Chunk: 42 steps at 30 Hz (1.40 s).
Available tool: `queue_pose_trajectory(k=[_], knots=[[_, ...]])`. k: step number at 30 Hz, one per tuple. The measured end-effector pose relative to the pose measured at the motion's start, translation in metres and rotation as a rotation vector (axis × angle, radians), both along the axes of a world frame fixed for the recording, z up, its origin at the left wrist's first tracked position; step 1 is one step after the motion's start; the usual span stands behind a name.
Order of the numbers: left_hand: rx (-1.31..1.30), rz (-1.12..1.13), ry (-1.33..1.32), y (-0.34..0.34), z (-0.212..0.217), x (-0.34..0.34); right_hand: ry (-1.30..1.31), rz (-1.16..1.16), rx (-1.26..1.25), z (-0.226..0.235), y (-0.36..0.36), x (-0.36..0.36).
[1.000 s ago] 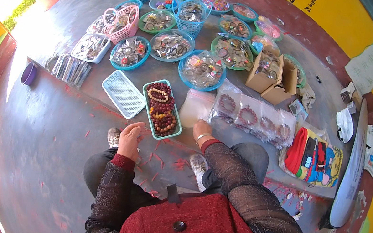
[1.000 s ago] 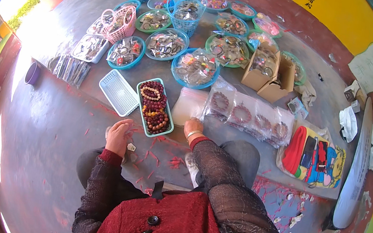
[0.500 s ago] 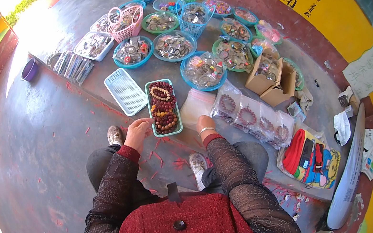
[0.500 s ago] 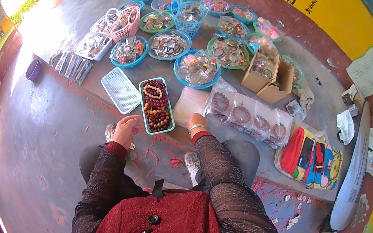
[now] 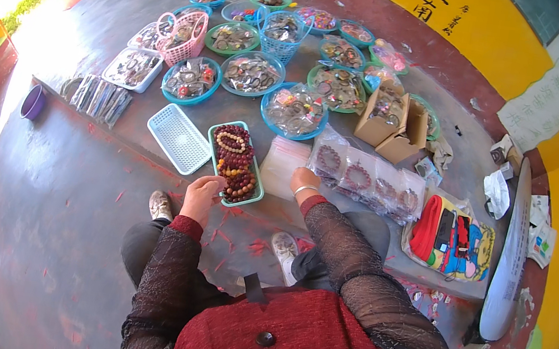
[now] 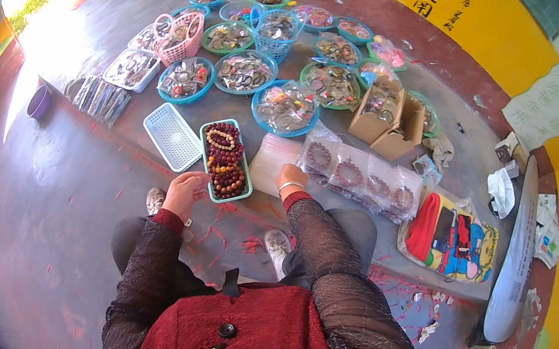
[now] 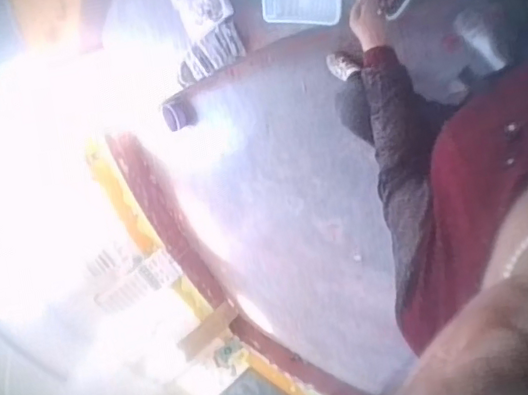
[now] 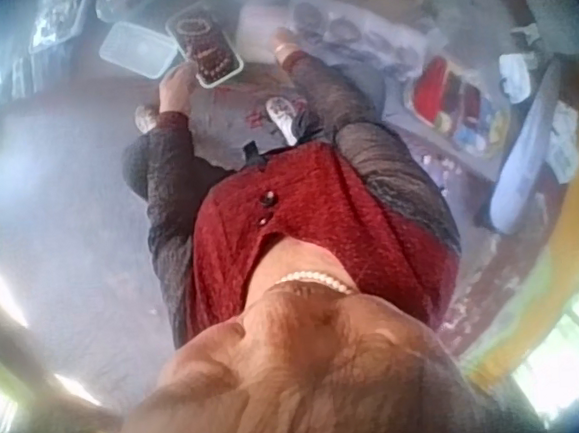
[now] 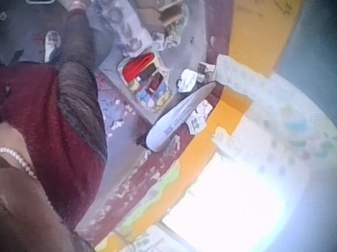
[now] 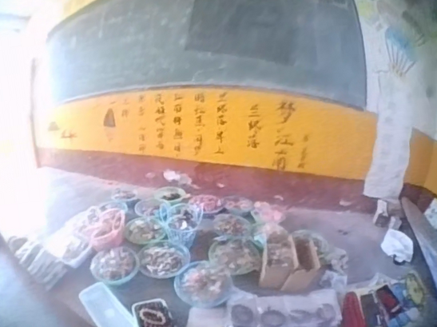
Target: The person sits on the floor and repeatedly picks up beaded bracelets from a rectangular tray, places them into small clear plastic bags, and sets the packaged items aside. The workspace includes multiple baskets of beads and other supplies arranged on the floor.
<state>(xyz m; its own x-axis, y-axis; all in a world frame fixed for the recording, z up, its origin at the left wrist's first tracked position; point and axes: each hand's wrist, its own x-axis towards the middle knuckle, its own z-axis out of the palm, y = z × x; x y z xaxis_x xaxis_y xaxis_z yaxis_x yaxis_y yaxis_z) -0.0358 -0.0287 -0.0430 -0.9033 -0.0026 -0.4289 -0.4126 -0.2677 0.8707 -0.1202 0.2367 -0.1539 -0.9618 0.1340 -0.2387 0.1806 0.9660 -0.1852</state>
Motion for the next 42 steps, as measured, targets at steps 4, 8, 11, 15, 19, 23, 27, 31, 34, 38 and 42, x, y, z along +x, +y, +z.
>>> queue_pose_trajectory(k=[4, 8, 11, 15, 19, 23, 27, 31, 34, 38, 42], knots=[[0.021, -0.031, 0.021, 0.019, 0.005, -0.007, 0.139, -0.125, -0.096, 0.015, 0.029, -0.01], [0.026, -0.1, 0.009, 0.03, -0.002, -0.011, 0.396, 0.008, -0.143, 0.026, 0.046, -0.02], [-0.029, -0.081, -0.026, 0.025, 0.008, -0.004, 0.467, 0.132, -0.273, 0.067, 0.022, -0.01], [0.045, -0.169, -0.058, 0.023, 0.013, 0.004, 0.47, 0.315, -0.376, 0.128, 0.001, 0.027], [0.336, -0.151, -0.227, 0.042, 0.027, 0.004, 0.761, 0.702, -0.463, 0.14, -0.002, 0.081], [0.735, -0.126, -0.078, 0.041, 0.022, 0.003, 0.768, 0.975, -0.487, 0.144, -0.016, 0.112], [0.504, 0.034, 0.047, 0.034, 0.027, 0.006, 0.783, 1.121, -0.511, 0.144, -0.024, 0.117], [0.307, 0.06, 0.102, 0.03, 0.028, 0.006, 0.541, 1.028, -0.686, 0.157, -0.017, 0.106], [0.186, -0.051, 0.192, 0.032, 0.03, 0.009, 0.367, 0.644, -1.044, 0.164, -0.005, 0.089], [0.049, -0.281, 0.285, 0.035, 0.029, 0.017, 0.121, 0.295, -1.35, 0.174, 0.01, 0.072], [-0.015, -0.405, 0.33, 0.043, 0.032, 0.022, -0.018, 0.48, -1.234, 0.168, 0.006, 0.074]])
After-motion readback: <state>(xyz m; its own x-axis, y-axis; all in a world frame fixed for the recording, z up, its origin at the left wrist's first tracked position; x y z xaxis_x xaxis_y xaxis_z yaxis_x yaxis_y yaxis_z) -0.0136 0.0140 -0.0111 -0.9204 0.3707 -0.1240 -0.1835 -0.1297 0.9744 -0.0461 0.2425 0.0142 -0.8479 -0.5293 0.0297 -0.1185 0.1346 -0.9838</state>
